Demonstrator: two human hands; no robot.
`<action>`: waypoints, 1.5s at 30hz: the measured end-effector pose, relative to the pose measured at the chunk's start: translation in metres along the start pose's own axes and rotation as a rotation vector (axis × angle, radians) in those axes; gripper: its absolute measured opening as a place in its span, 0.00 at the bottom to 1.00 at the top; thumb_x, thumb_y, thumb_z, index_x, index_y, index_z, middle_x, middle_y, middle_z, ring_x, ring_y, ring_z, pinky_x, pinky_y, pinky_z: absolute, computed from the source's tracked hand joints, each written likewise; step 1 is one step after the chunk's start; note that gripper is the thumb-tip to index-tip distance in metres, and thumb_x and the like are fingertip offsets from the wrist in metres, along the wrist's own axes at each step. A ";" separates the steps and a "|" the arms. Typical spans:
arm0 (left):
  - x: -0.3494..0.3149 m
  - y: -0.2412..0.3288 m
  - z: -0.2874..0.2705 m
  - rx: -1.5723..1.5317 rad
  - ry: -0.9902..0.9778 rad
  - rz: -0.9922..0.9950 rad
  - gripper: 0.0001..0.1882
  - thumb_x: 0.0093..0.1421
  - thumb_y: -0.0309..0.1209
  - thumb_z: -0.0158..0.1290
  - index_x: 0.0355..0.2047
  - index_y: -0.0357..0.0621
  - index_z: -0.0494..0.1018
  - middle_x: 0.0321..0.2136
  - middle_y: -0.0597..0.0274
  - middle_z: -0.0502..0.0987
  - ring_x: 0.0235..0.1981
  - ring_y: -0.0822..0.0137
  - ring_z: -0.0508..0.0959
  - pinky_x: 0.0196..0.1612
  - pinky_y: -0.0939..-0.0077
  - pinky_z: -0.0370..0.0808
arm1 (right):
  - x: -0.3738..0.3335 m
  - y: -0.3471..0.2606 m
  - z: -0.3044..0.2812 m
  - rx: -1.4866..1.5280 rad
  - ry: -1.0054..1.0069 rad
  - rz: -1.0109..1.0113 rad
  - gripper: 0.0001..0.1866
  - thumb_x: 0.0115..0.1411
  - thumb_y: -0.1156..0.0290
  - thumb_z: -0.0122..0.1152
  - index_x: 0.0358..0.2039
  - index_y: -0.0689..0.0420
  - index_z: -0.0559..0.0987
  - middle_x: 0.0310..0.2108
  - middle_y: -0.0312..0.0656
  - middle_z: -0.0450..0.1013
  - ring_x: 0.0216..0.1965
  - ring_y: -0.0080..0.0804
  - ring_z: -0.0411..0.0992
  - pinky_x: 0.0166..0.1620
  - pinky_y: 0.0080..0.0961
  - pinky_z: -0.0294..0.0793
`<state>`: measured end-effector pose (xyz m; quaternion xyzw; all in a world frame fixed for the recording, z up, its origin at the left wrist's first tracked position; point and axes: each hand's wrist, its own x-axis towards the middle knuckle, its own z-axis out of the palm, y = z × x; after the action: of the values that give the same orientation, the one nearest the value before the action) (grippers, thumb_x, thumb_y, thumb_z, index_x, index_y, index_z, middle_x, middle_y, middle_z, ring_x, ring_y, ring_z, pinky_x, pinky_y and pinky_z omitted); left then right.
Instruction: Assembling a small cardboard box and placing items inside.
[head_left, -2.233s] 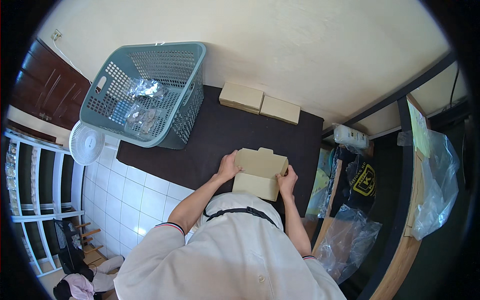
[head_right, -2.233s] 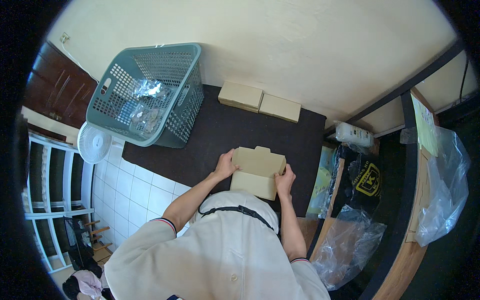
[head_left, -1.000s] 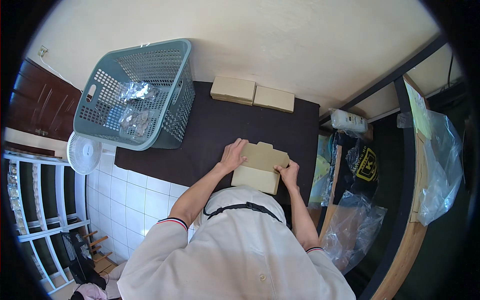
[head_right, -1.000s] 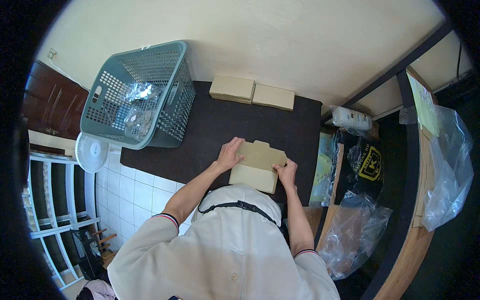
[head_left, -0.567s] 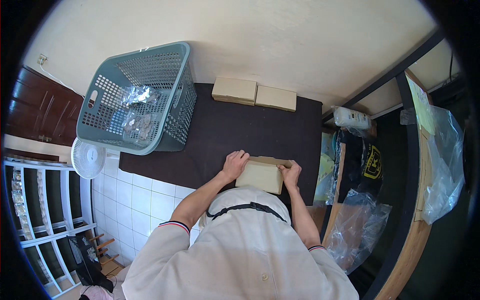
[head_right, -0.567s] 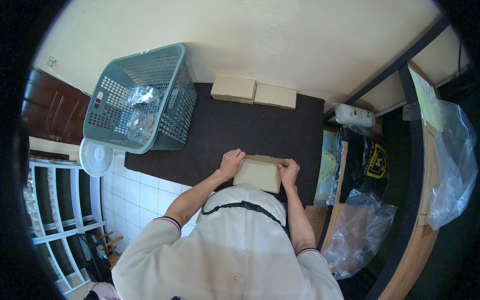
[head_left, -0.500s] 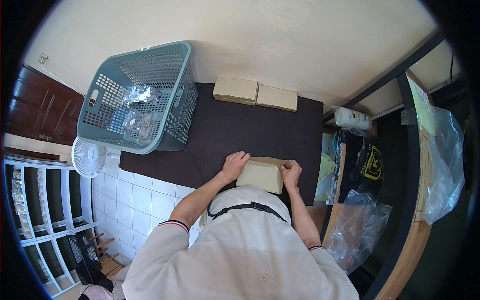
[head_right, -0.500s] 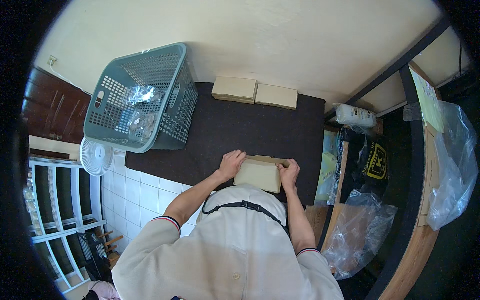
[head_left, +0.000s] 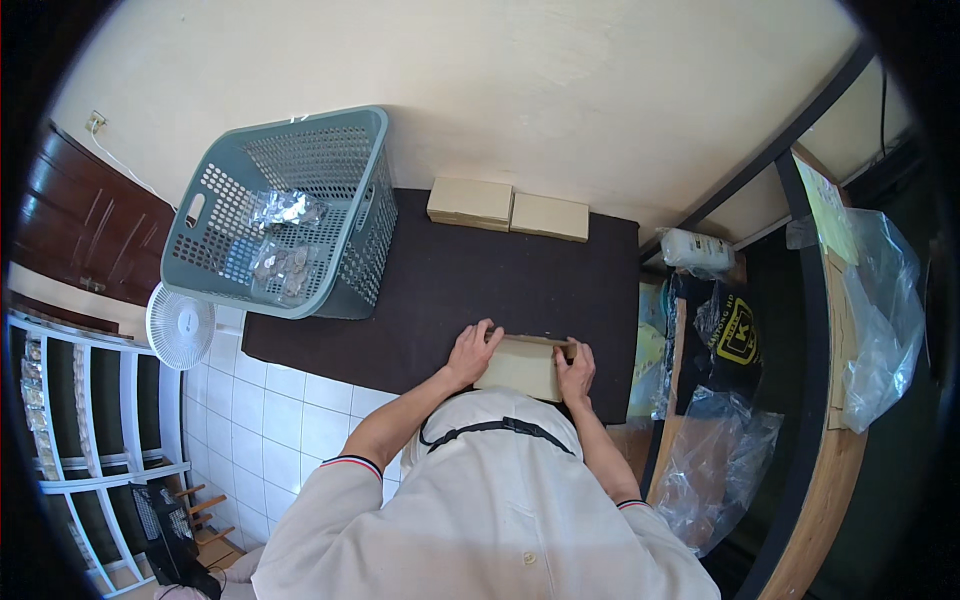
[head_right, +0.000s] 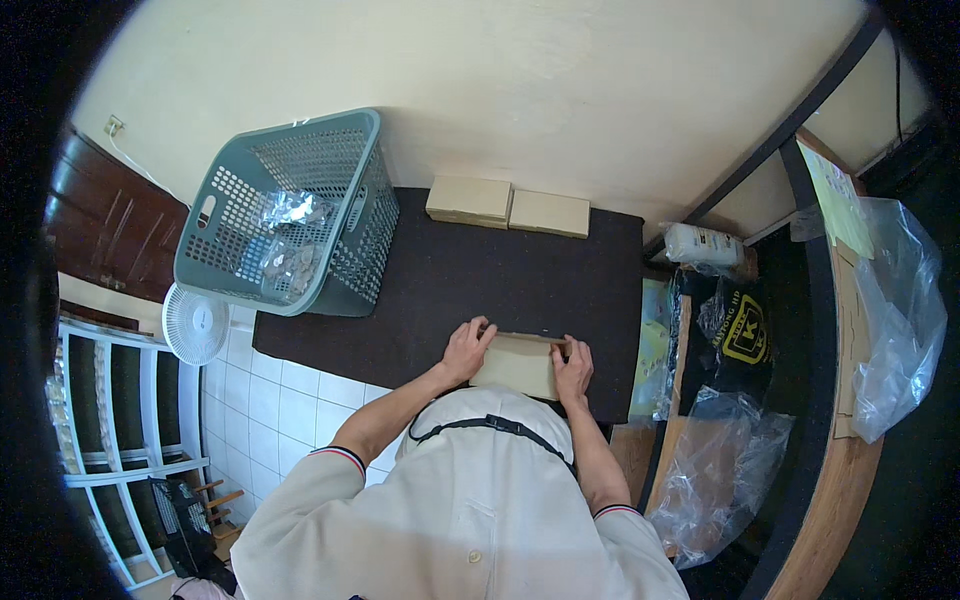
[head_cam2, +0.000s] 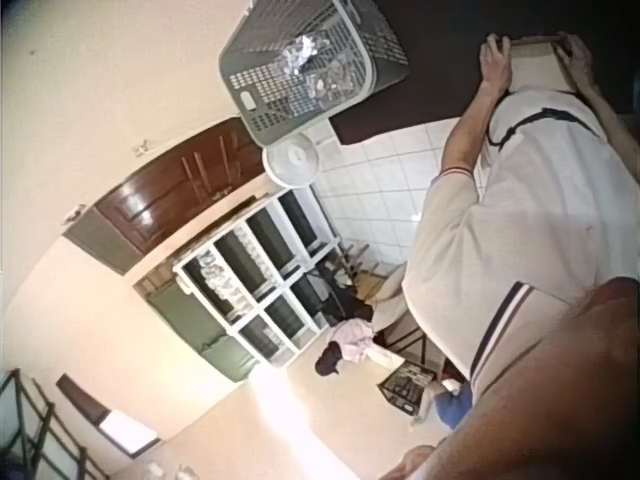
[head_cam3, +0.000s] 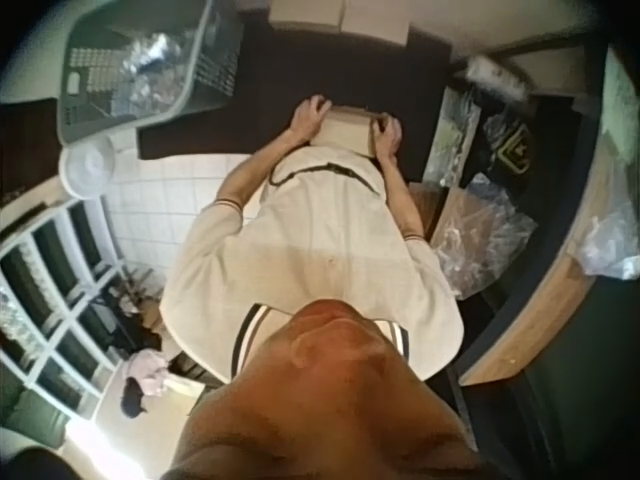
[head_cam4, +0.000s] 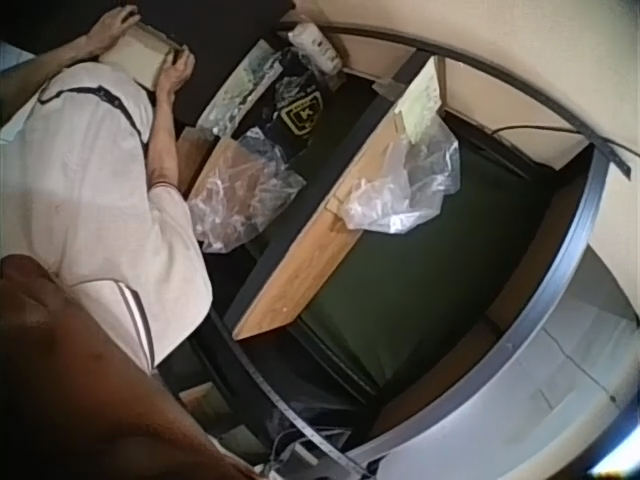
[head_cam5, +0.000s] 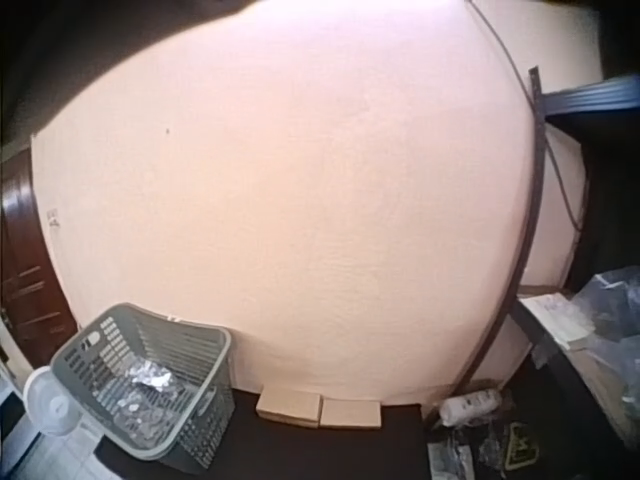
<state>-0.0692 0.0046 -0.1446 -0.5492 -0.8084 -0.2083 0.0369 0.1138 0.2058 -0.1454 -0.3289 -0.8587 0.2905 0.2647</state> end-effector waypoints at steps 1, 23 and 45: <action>-0.005 0.000 0.001 -0.018 -0.018 -0.017 0.26 0.56 0.22 0.57 0.57 0.42 0.72 0.52 0.48 0.71 0.50 0.49 0.80 0.54 0.57 0.77 | -0.001 0.000 -0.001 0.005 0.004 -0.012 0.17 0.58 0.73 0.73 0.48 0.62 0.83 0.41 0.52 0.78 0.42 0.57 0.79 0.47 0.45 0.79; 0.000 0.062 -0.062 -0.434 -0.070 -0.575 0.62 0.61 0.25 0.60 0.80 0.59 0.24 0.63 0.19 0.62 0.61 0.24 0.70 0.68 0.39 0.67 | -0.055 0.021 -0.011 0.233 -0.208 0.173 0.26 0.67 0.69 0.66 0.64 0.62 0.75 0.25 0.44 0.76 0.27 0.35 0.74 0.35 0.38 0.73; -0.003 -0.532 -0.284 0.011 0.050 -1.278 0.35 0.53 0.50 0.73 0.55 0.38 0.81 0.58 0.37 0.78 0.59 0.42 0.80 0.62 0.56 0.78 | -0.037 -0.044 0.074 -0.079 -0.078 0.566 0.37 0.60 0.70 0.75 0.68 0.61 0.70 0.37 0.48 0.80 0.33 0.37 0.78 0.40 0.36 0.78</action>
<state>-0.5971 -0.2705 -0.0443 0.0466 -0.9764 -0.1976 -0.0730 0.0723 0.1281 -0.1769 -0.5541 -0.7529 0.3316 0.1268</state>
